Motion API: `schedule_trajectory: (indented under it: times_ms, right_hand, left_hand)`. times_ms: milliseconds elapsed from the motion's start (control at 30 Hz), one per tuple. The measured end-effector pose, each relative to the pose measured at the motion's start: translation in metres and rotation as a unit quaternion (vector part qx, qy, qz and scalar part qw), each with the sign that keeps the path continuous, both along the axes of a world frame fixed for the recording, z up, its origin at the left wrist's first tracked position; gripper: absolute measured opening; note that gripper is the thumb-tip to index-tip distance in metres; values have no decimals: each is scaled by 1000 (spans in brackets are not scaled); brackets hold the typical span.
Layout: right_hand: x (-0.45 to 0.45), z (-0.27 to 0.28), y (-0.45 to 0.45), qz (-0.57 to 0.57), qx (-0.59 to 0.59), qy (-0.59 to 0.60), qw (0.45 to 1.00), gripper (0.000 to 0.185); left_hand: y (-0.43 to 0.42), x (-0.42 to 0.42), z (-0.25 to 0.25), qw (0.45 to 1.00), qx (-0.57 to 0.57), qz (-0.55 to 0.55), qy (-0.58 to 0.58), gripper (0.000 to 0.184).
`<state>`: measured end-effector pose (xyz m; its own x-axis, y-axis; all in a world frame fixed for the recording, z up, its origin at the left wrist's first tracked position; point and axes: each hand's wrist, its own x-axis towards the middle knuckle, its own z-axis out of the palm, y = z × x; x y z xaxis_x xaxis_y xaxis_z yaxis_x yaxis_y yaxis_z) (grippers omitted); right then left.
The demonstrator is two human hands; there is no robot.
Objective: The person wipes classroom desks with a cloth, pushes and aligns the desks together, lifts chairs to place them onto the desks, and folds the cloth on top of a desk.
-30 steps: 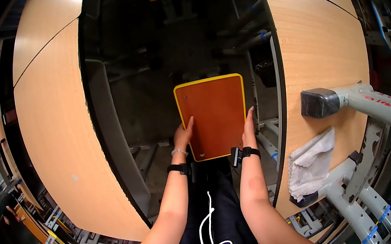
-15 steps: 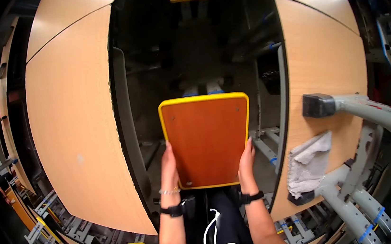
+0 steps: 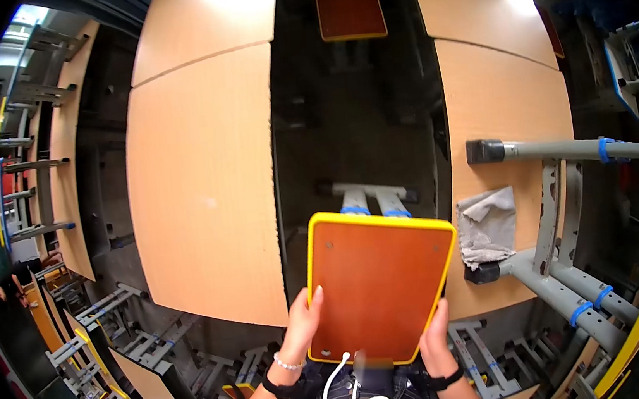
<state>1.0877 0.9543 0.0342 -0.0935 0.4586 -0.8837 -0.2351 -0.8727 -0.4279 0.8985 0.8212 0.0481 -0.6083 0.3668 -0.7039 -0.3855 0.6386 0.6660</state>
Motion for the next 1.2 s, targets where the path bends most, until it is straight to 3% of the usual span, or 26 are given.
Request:
schedule_trajectory:
  times_ms: [100, 200, 333, 733, 900, 1033, 1100, 1200]
  right_hand:
    - [14, 27, -13, 14, 20, -7, 1000, 36]
    - [37, 41, -20, 32, 36, -20, 999, 38]
    - [40, 60, -22, 16, 71, -1, 997, 35]
    - [71, 92, -39, 11, 143, 68, 987, 37]
    - [73, 76, -32, -19, 156, 115, 981, 35]
    - [68, 79, -30, -30, 157, 109, 981, 34]
    - [65, 88, -34, -30, 140, 76, 987, 34]
    - [71, 75, -32, -8, 163, 127, 978, 33]
  left_hand:
    - [-11, 0, 19, 998, 51, -26, -3, 34]
    - [-15, -2, 47, 992, 26, -122, -6, 38]
    - [-10, 2, 89, 974, 53, -197, 97, 44]
    - [-14, 23, 173, 948, 120, -232, 181, 42]
    - [-16, 21, 160, 943, 90, -249, 201, 43]
    - [-18, 24, 148, 941, 145, -203, 228, 41]
    - [-19, 23, 152, 949, 133, -200, 205, 41]
    - [-20, 21, 158, 946, 94, -231, 208, 43]
